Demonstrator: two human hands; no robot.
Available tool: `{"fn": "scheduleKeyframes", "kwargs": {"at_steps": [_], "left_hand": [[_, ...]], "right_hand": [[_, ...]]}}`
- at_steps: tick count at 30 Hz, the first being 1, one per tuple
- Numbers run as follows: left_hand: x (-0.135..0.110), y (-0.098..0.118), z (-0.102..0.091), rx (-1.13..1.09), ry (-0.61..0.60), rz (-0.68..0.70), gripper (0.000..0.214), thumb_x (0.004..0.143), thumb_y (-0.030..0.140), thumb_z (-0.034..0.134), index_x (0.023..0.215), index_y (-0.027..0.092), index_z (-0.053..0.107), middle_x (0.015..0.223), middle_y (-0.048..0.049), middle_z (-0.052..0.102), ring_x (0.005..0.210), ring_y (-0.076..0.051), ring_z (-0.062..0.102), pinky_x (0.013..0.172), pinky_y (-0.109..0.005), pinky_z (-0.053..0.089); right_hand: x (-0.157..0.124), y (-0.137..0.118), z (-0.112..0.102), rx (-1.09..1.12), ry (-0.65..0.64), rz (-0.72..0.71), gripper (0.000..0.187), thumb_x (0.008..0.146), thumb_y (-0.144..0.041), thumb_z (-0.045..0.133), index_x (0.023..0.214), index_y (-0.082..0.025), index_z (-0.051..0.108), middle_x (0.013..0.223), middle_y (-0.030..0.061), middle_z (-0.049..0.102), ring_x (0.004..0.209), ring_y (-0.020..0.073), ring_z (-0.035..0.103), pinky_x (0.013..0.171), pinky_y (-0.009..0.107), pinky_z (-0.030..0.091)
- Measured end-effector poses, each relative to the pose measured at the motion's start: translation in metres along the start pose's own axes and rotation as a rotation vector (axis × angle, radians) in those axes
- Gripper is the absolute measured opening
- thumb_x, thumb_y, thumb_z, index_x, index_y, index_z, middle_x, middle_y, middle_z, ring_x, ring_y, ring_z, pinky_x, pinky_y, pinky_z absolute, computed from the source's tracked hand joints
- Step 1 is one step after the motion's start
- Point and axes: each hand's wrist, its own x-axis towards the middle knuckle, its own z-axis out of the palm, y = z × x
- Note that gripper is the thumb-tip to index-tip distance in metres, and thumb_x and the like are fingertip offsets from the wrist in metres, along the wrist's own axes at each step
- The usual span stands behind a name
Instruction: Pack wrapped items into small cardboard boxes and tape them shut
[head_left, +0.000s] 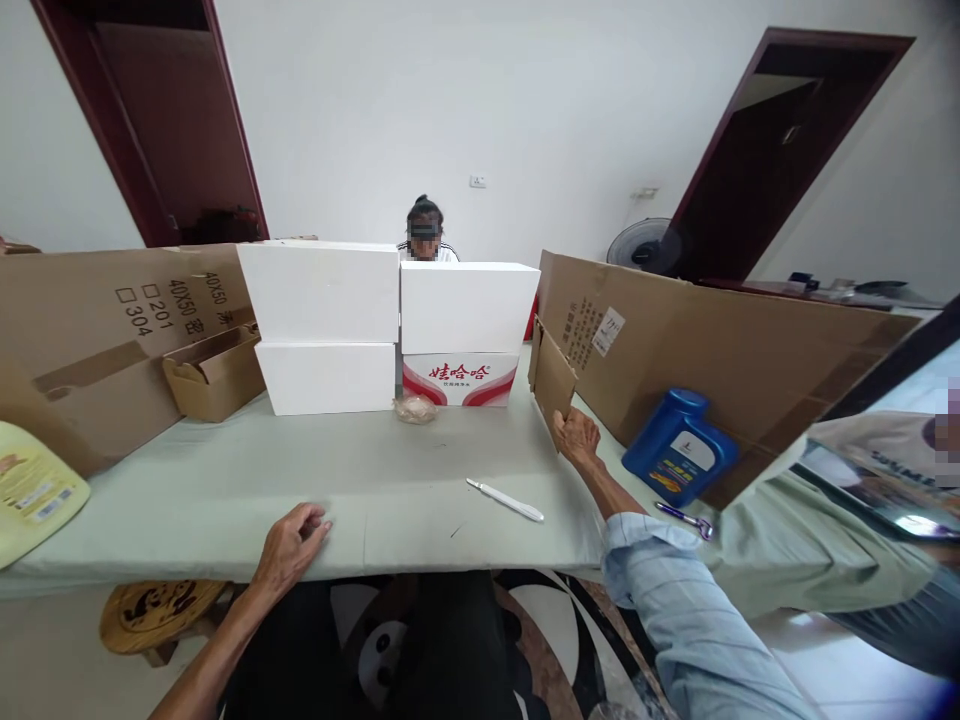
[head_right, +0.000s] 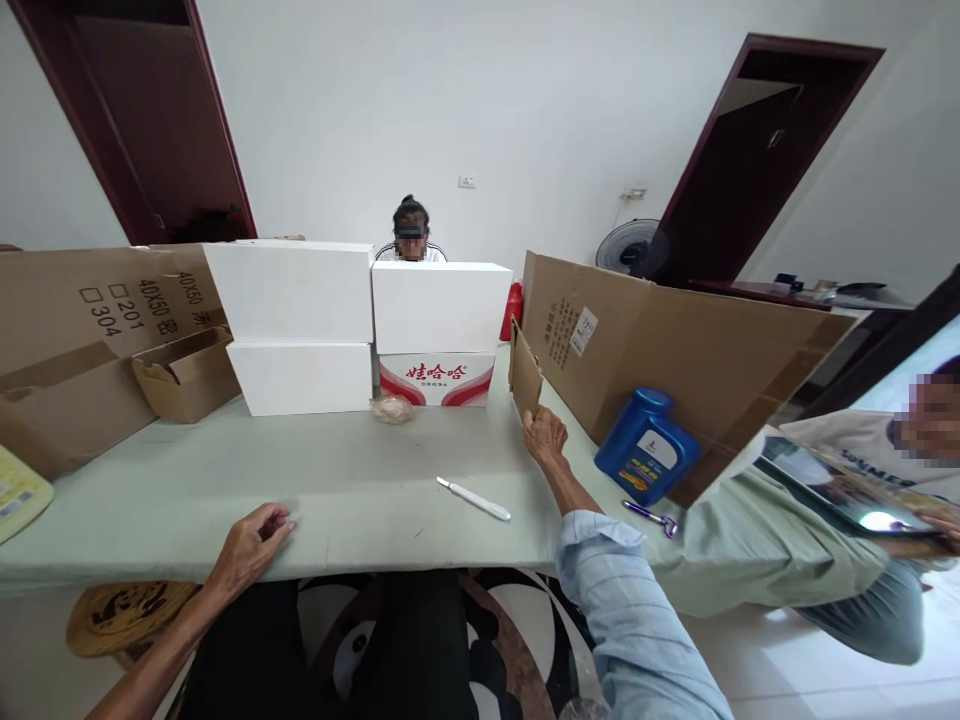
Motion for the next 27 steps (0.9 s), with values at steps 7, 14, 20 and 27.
{"fn": "scheduleKeyframes", "kwargs": {"at_steps": [7,14,20,27], "left_hand": [[-0.006,0.0,0.013,0.07,0.063,0.005,0.031,0.088,0.054,0.059,0.088,0.026,0.072,0.075,-0.0022,0.072,0.07,-0.024,0.069,0.07,-0.035,0.059],[-0.008,-0.006,0.016,0.077,0.091,0.046,0.027,0.094,0.049,0.058,0.087,0.026,0.071,0.075,-0.0025,0.069,0.072,-0.024,0.068,0.072,-0.035,0.057],[-0.01,-0.007,0.018,0.045,0.122,0.075,0.027,0.097,0.045,0.059,0.088,0.024,0.072,0.074,-0.0016,0.067,0.07,-0.021,0.066,0.069,-0.032,0.054],[-0.008,-0.005,0.018,-0.01,0.145,0.06,0.025,0.096,0.043,0.06,0.086,0.023,0.072,0.072,-0.0012,0.068,0.07,-0.02,0.065,0.069,-0.031,0.052]], "right_hand": [[0.038,-0.017,0.021,-0.005,-0.027,-0.078,0.036,0.105,-0.05,0.064,0.118,-0.017,0.07,0.12,0.0081,0.071,0.107,0.0229,0.068,0.098,0.045,0.056],[0.039,-0.011,0.038,0.02,-0.038,-0.097,0.04,0.102,-0.039,0.055,0.133,-0.017,0.068,0.132,0.0167,0.07,0.11,0.0281,0.065,0.088,0.037,0.042],[0.023,0.008,0.036,0.04,0.008,-0.026,0.055,0.093,-0.049,0.059,0.134,-0.012,0.062,0.127,0.0204,0.068,0.108,0.0329,0.062,0.086,0.042,0.043],[-0.022,-0.065,0.073,0.139,-0.127,-0.284,0.028,0.094,-0.043,0.061,0.106,-0.019,0.07,0.107,0.0118,0.074,0.097,0.0268,0.067,0.087,0.037,0.048]]}}
